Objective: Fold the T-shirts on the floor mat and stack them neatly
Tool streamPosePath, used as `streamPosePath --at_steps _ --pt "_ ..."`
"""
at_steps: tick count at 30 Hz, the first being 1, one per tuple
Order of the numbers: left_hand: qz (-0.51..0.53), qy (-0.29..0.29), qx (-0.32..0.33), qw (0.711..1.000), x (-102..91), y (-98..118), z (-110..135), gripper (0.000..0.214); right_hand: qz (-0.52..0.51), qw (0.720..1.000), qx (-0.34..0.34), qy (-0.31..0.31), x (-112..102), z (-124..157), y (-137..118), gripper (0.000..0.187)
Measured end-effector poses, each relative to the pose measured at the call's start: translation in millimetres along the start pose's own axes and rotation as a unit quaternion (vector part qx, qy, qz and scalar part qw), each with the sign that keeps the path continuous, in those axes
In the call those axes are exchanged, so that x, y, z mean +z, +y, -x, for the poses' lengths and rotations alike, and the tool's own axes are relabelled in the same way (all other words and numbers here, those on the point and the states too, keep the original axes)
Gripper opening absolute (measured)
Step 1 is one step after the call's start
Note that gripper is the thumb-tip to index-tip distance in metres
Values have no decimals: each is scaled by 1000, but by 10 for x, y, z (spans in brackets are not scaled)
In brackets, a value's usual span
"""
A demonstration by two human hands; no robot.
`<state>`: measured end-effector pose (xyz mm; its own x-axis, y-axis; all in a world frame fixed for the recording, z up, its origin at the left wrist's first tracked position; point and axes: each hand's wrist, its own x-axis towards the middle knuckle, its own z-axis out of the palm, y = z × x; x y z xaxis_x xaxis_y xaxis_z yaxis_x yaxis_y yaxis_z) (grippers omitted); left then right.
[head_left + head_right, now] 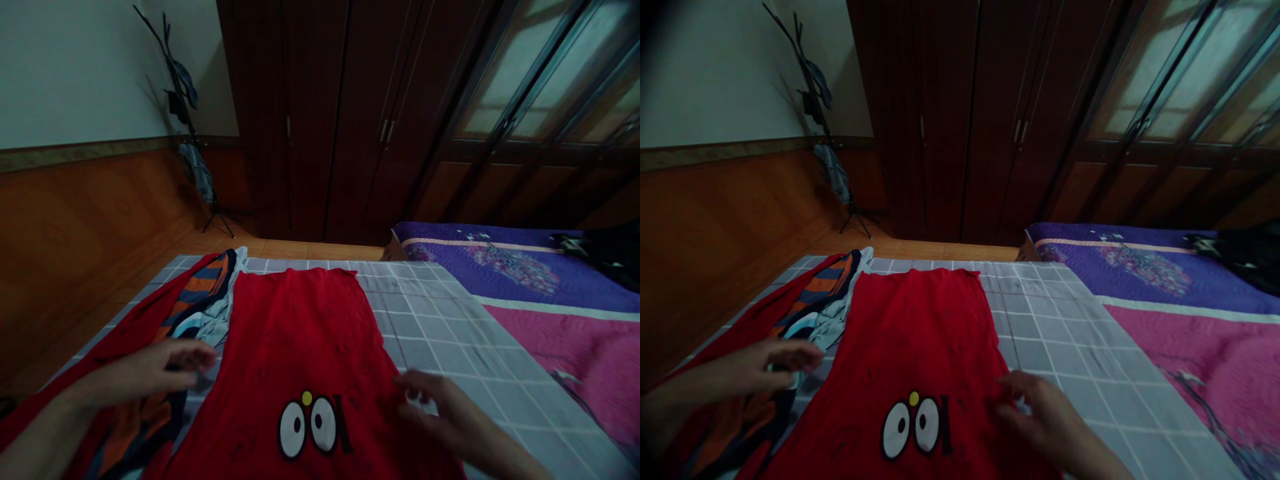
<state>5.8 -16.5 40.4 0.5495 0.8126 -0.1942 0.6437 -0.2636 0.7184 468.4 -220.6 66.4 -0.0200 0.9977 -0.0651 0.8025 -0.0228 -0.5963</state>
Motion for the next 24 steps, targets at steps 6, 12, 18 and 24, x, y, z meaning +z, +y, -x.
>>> streamPosePath --at_steps 6,12,18,24 --pt "-213 164 -116 956 -158 297 -1480 45 -6 973 190 132 -179 -1709 281 37" --pt "-277 222 -148 923 15 247 -1933 31 -17 953 250 172 46 -2549 443 32" --pt "-279 317 -165 891 -373 329 -2214 41 -66 943 225 235 -48 -2859 746 32" --pt "-248 336 -190 888 -215 98 -2490 38 -53 913 236 329 59 -2729 993 26"
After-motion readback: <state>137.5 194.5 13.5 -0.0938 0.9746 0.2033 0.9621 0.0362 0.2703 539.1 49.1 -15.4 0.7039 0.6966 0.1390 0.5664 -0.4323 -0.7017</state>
